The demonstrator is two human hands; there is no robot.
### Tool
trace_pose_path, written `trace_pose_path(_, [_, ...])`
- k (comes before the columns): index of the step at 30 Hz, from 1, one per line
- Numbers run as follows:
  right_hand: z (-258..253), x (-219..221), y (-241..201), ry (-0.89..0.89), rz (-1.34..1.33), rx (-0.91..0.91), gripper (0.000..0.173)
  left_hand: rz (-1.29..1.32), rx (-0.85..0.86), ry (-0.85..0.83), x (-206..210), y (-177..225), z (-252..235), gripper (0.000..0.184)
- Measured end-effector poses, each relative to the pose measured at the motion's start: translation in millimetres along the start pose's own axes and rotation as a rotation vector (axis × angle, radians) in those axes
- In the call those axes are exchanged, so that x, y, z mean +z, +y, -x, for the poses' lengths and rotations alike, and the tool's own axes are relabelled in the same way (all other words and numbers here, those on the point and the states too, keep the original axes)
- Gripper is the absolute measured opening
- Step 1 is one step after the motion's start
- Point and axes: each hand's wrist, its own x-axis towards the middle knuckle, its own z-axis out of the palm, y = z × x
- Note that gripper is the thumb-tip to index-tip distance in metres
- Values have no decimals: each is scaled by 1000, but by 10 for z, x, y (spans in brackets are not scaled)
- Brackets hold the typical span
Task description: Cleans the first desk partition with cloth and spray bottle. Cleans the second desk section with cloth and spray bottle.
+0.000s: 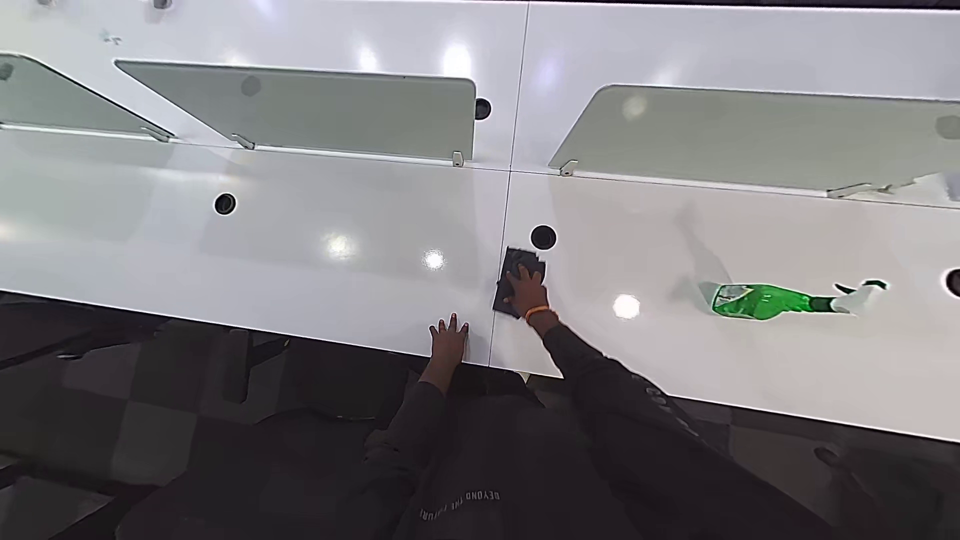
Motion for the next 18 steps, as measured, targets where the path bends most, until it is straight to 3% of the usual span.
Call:
trace_pose_path(5, [1117, 732, -26, -166, 38, -170, 75, -22, -36, 34, 23, 66, 31, 91])
trace_pose_path(9, [1512, 980, 261, -188, 111, -245, 72, -50, -87, 32, 38, 146, 43, 94])
trace_pose_path(18, [1897, 884, 1705, -13, -54, 138, 72, -106, -134, 72, 307, 481, 128, 101])
